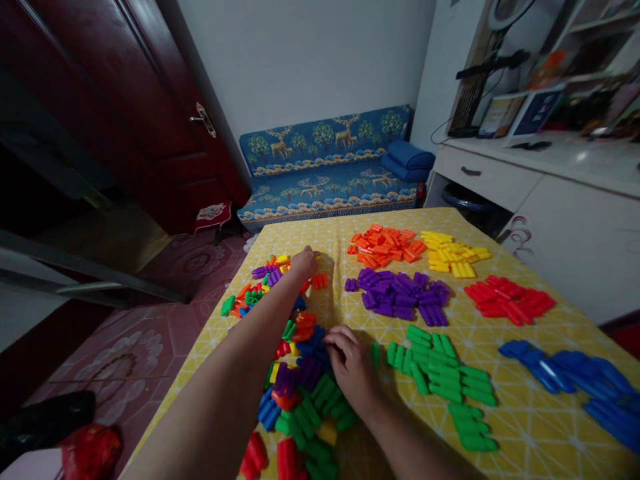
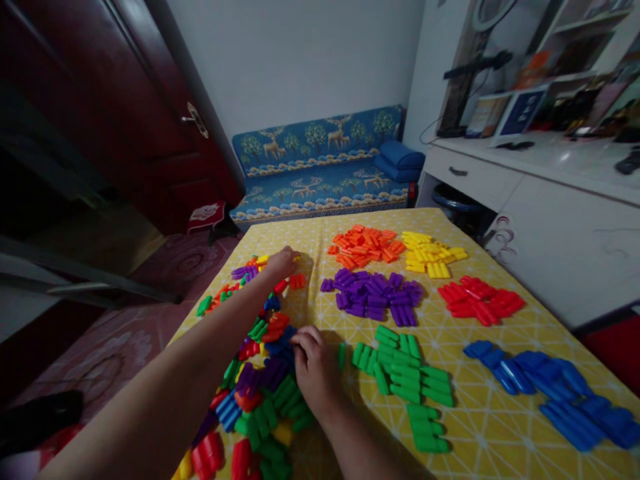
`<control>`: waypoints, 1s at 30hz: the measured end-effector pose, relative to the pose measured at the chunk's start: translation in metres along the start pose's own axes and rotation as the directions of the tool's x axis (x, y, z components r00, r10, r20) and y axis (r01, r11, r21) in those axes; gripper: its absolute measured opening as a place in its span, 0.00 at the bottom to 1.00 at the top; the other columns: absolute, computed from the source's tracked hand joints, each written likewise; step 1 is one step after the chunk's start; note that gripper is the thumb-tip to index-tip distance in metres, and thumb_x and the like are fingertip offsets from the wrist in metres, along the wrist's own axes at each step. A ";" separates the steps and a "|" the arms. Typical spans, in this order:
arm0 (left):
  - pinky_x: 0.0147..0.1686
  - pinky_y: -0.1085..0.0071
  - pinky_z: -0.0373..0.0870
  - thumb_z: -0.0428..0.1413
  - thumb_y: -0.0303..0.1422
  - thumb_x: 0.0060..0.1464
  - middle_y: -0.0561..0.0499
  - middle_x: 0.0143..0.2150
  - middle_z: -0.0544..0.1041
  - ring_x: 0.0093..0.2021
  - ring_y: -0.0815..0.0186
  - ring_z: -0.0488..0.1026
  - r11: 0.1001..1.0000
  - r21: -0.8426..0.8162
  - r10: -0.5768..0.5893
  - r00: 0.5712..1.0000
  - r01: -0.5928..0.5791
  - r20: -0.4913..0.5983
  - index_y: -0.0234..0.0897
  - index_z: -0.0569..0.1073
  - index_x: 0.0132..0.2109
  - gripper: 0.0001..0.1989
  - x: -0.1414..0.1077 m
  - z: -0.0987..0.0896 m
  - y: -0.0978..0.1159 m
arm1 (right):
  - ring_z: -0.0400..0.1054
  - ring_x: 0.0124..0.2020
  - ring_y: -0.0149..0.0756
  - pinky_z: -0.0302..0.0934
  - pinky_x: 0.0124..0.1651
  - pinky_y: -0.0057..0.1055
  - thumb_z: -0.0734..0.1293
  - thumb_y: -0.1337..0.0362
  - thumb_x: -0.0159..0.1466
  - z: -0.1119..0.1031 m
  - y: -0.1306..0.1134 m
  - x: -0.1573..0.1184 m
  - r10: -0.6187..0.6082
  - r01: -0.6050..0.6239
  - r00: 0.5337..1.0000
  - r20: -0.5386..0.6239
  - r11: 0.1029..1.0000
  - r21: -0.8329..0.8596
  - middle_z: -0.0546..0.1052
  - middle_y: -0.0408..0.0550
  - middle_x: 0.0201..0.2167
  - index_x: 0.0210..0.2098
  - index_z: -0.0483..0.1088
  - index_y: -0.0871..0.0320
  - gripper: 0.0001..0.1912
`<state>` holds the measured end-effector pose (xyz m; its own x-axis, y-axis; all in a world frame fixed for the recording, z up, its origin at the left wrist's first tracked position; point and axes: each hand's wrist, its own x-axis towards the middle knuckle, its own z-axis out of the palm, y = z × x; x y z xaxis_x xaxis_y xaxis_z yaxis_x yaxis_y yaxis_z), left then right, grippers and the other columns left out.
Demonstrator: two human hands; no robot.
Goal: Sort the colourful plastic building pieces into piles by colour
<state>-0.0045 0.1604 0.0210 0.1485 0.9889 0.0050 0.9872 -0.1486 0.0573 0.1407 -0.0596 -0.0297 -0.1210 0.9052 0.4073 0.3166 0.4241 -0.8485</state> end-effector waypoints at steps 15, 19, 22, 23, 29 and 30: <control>0.32 0.75 0.67 0.48 0.33 0.63 0.50 0.35 0.76 0.34 0.68 0.74 0.907 -0.420 -0.101 0.981 0.023 -0.163 0.39 0.66 0.53 0.13 -0.051 -0.014 0.020 | 0.71 0.39 0.37 0.69 0.43 0.35 0.60 0.74 0.60 -0.001 0.003 -0.002 0.039 -0.037 0.990 -0.132 0.999 0.018 0.74 0.50 0.43 0.52 0.66 0.54 0.21; 0.20 0.79 0.60 0.58 0.47 0.52 0.56 0.26 0.72 0.20 0.73 0.66 0.282 -0.958 -0.031 0.999 0.052 0.045 0.37 0.66 0.48 0.23 -0.123 -0.012 0.035 | 0.70 0.35 0.37 0.68 0.40 0.36 0.59 0.69 0.64 -0.004 0.000 0.000 0.121 -0.102 0.962 -0.245 0.991 0.090 0.73 0.49 0.37 0.60 0.57 0.57 0.24; 0.19 0.79 0.57 0.63 0.51 0.44 0.56 0.25 0.71 0.20 0.75 0.64 0.074 -0.989 0.026 0.992 0.125 0.127 0.35 0.70 0.45 0.28 -0.169 -0.007 0.043 | 0.69 0.43 0.39 0.66 0.49 0.40 0.59 0.68 0.64 -0.010 0.001 0.004 0.127 -0.093 0.937 -0.326 0.989 0.119 0.72 0.53 0.44 0.61 0.55 0.57 0.25; 0.20 0.79 0.58 0.63 0.51 0.44 0.55 0.26 0.72 0.21 0.74 0.65 0.041 -0.990 0.014 0.991 0.135 0.135 0.34 0.71 0.45 0.28 -0.180 -0.006 0.045 | 0.69 0.47 0.40 0.65 0.52 0.42 0.60 0.68 0.64 -0.013 0.002 0.006 0.120 -0.085 0.925 -0.360 0.990 0.113 0.71 0.54 0.46 0.61 0.55 0.57 0.25; 0.27 0.78 0.62 0.61 0.47 0.50 0.51 0.33 0.75 0.29 0.71 0.69 -0.038 -0.990 -0.082 0.987 0.137 0.140 0.35 0.74 0.51 0.25 -0.204 -0.001 0.048 | 0.68 0.49 0.40 0.63 0.53 0.44 0.61 0.66 0.66 -0.033 0.006 0.013 -0.067 0.074 0.880 -0.471 0.997 -0.004 0.70 0.55 0.50 0.59 0.59 0.56 0.21; 0.28 0.78 0.62 0.61 0.46 0.50 0.51 0.34 0.75 0.30 0.71 0.69 -0.041 -0.991 -0.079 0.989 0.124 0.127 0.36 0.73 0.52 0.26 -0.204 -0.001 0.047 | 0.69 0.48 0.40 0.65 0.52 0.43 0.60 0.66 0.67 -0.035 0.004 0.012 -0.110 0.107 0.890 -0.443 0.994 -0.032 0.71 0.54 0.50 0.58 0.60 0.55 0.20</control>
<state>0.0120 -0.0485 0.0238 0.0762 0.9890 -0.1266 -0.0790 0.1326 0.9880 0.1733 -0.0478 -0.0169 0.2744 0.7470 0.6056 0.3313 0.5177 -0.7888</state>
